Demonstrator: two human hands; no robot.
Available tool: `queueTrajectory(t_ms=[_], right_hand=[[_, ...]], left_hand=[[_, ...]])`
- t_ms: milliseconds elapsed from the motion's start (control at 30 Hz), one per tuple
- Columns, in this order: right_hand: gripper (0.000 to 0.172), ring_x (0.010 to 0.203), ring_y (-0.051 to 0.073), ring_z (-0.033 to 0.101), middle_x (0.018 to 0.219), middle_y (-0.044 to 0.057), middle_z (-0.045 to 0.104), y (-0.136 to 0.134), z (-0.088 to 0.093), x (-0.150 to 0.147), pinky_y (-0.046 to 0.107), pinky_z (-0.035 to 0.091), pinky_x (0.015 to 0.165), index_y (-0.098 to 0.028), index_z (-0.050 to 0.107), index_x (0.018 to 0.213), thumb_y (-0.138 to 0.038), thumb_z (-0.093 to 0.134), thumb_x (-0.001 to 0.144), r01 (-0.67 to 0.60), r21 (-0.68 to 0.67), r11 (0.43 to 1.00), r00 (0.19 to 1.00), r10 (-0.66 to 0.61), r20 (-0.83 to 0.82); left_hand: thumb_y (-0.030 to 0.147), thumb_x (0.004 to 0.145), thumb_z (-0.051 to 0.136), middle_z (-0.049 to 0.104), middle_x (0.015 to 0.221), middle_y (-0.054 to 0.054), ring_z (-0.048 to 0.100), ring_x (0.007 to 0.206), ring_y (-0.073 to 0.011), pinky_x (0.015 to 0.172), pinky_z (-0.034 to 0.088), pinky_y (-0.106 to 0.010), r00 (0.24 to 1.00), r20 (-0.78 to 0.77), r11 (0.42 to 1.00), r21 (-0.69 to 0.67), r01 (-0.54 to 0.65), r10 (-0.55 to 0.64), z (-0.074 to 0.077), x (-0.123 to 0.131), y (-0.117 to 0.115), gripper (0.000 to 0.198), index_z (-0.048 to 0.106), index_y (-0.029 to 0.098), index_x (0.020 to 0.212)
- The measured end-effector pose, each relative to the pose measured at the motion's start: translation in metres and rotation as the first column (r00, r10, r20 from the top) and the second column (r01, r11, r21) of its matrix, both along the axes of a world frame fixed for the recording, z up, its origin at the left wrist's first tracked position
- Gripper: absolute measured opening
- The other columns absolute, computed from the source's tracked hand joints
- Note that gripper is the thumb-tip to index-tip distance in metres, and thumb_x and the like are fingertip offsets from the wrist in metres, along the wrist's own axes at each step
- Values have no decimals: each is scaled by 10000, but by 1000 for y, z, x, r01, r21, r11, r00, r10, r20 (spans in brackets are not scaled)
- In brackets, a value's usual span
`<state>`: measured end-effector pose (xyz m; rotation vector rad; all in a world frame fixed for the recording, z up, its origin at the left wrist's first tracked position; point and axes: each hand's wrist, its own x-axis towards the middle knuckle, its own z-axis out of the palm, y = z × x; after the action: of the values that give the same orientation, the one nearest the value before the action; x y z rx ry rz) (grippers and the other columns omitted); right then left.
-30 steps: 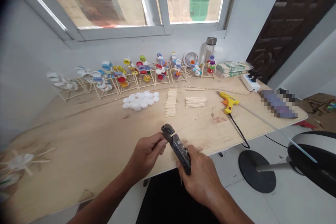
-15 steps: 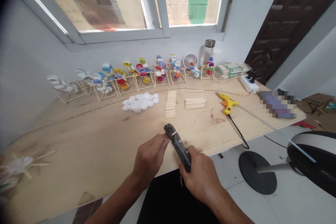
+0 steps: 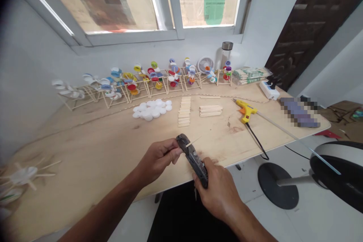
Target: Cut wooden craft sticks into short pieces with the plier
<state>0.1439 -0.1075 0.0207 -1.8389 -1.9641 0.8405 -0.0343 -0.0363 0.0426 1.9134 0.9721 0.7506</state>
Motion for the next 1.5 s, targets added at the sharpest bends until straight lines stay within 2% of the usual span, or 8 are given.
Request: queueTrajectory(t_ms=[100, 233, 333, 500, 667, 833, 1167, 1500], right_hand=[[119, 558, 172, 545, 616, 6, 570, 2, -6, -2, 238, 318, 528, -214, 461, 762, -317, 448, 821, 31, -10, 999, 999, -31, 11], [135, 577, 175, 552, 626, 11, 579, 4, -9, -3, 241, 330, 546, -213, 460, 754, -331, 452, 821, 64, -19, 998, 998, -64, -15], [137, 589, 175, 556, 636, 6, 585, 4, -6, -3, 238, 328, 545, -215, 466, 773, -344, 460, 819, 66, -31, 997, 997, -67, -38], [131, 604, 175, 558, 679, 6, 598, 1, 1, -1, 235, 319, 544, -214, 469, 838, -345, 464, 822, 40, -29, 999, 998, -42, -55], [124, 599, 172, 555, 674, 6, 594, 0, 3, 0, 233, 309, 539, -214, 466, 841, -337, 455, 827, 28, -17, 999, 999, -29, -42], [125, 545, 160, 526, 624, -9, 564, 1, 0, 2, 231, 288, 515, -219, 435, 785, -336, 441, 830, 16, 5, 1000, 1000, -15, -8], [141, 550, 163, 532, 614, -2, 564, 10, -8, -2, 233, 301, 522, -213, 445, 746, -337, 458, 811, 71, 36, 997, 997, -72, 22], [151, 506, 123, 461, 572, -61, 445, 9, -10, 25, 228, 362, 496, -215, 486, 795, -362, 459, 819, 180, -60, 982, 920, -190, -343]], left_hand=[[209, 845, 426, 540, 571, 28, 484, 515, -83, 516, 381, -181, 993, -65, 985, 148, -93, 104, -8, 5, -3, 189, 556, 158, 719], [199, 861, 418, 652, 804, -52, 607, 729, -134, 666, 458, -224, 961, -89, 870, 454, -193, 260, -23, 13, -12, 175, 583, 149, 891], [176, 869, 398, 645, 763, -55, 612, 701, -136, 641, 466, -223, 949, -123, 814, 553, -177, 289, -28, 16, -14, 187, 581, 142, 889], [178, 864, 406, 647, 785, -43, 606, 699, -123, 633, 453, -204, 977, -48, 870, 466, -164, 210, -19, 15, -13, 174, 576, 148, 884], [199, 849, 415, 522, 544, 30, 476, 493, -80, 512, 372, -179, 988, -15, 975, 159, -152, 157, -4, 12, -10, 228, 557, 158, 676], [219, 834, 424, 447, 511, 47, 398, 481, -70, 478, 325, -169, 995, 77, 997, -54, -57, 61, 1, 9, -3, 256, 522, 155, 606], [243, 856, 410, 591, 641, 1, 542, 574, -102, 568, 400, -199, 954, -12, 928, 234, -289, 300, -20, 19, -13, 187, 578, 163, 836], [232, 833, 441, 601, 793, -36, 561, 716, -135, 643, 423, -237, 913, -214, 924, 248, -292, 347, -46, 13, 18, 172, 594, 168, 787]])
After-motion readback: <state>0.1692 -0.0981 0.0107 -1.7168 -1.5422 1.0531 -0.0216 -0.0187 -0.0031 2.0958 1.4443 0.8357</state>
